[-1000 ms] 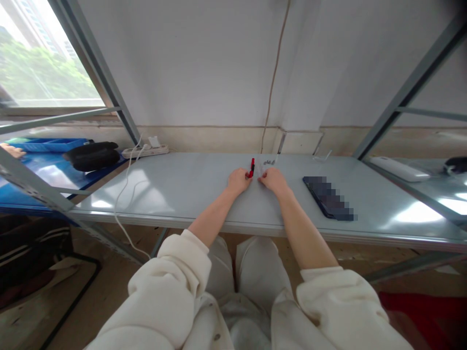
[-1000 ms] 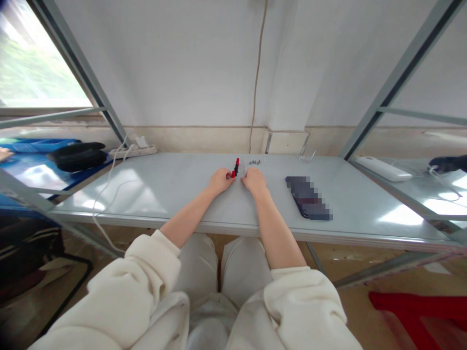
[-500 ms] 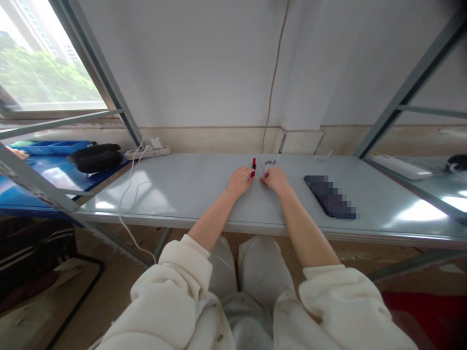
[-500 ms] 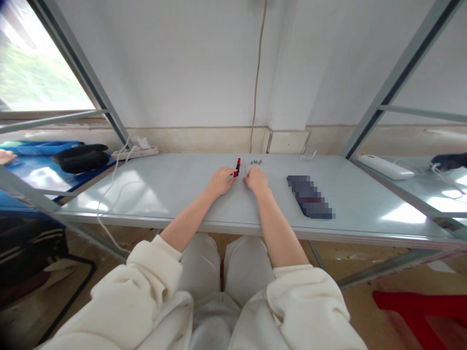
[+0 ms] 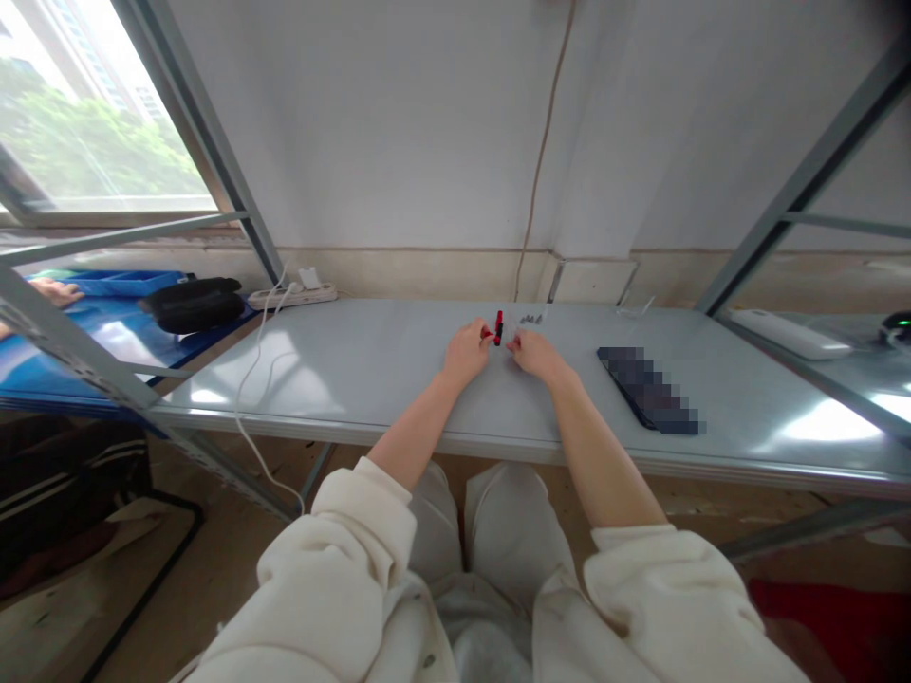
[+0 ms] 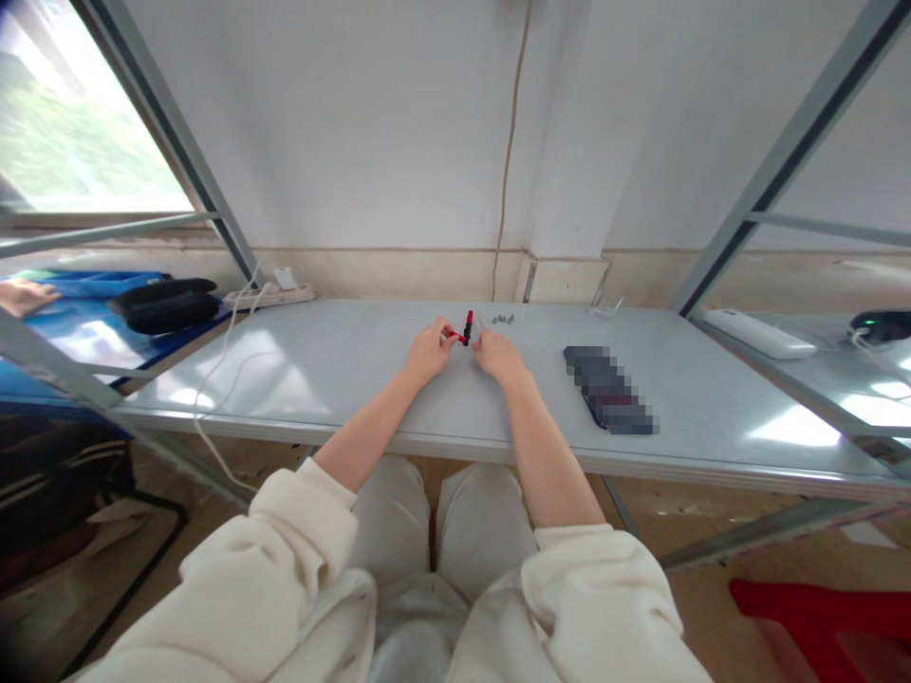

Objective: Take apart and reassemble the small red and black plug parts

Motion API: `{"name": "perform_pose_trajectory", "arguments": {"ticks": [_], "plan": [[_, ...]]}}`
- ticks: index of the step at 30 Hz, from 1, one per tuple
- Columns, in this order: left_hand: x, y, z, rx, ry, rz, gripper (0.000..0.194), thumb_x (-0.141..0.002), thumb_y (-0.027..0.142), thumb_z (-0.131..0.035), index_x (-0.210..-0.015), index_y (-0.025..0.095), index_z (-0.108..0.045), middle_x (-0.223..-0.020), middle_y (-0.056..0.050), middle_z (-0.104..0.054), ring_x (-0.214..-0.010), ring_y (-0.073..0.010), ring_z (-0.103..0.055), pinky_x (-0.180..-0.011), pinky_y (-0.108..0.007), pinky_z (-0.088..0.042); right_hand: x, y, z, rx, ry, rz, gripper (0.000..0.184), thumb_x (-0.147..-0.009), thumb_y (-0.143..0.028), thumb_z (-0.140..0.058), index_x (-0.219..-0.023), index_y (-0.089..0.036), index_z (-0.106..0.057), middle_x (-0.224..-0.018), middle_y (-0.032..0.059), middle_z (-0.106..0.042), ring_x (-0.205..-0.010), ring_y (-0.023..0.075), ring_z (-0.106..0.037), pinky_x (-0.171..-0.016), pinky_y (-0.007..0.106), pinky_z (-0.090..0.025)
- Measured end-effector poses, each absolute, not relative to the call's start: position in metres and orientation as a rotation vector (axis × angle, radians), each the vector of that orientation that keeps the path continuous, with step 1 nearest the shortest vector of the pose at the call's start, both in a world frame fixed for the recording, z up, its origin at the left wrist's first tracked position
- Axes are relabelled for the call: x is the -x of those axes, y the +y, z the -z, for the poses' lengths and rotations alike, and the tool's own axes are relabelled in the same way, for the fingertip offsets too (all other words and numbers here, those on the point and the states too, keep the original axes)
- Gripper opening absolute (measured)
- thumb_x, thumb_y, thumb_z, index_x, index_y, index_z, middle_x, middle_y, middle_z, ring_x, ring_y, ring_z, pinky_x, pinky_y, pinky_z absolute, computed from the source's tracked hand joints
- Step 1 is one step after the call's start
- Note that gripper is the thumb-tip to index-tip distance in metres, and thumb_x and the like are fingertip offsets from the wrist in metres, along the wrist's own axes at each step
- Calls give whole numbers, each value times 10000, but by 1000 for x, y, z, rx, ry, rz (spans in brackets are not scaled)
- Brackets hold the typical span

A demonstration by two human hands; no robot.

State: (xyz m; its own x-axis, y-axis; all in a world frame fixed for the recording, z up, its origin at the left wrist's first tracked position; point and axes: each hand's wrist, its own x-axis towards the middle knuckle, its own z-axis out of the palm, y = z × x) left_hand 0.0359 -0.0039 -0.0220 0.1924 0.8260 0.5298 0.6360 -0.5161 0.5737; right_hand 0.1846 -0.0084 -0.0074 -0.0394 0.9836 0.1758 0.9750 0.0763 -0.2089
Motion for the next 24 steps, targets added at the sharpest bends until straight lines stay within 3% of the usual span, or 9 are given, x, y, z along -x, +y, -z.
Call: {"name": "perform_pose_trajectory", "arguments": {"ticks": [11, 24], "plan": [[-38, -7, 13, -2064, 1244, -1607, 91, -869, 248, -370, -943, 200, -391, -877, -56, -647, -800, -142, -600, -715, -262, -424, -177, -14, -2, 1618, -2178, -82, 202, -849, -162, -420, -944, -118, -593, -836, 111, -655, -778, 172, -587, -669, 235, -372], [-38, -10, 10, -2018, 1337, -1519, 128, -868, 253, -375, -981, 199, -403, -916, -40, -667, -729, -119, -612, -691, -250, -430, -179, -10, 3, 1615, -2172, -70, 188, -830, -188, -465, -935, -136, -612, -819, 102, -653, -757, 162, -580, -662, 232, -364]]}}
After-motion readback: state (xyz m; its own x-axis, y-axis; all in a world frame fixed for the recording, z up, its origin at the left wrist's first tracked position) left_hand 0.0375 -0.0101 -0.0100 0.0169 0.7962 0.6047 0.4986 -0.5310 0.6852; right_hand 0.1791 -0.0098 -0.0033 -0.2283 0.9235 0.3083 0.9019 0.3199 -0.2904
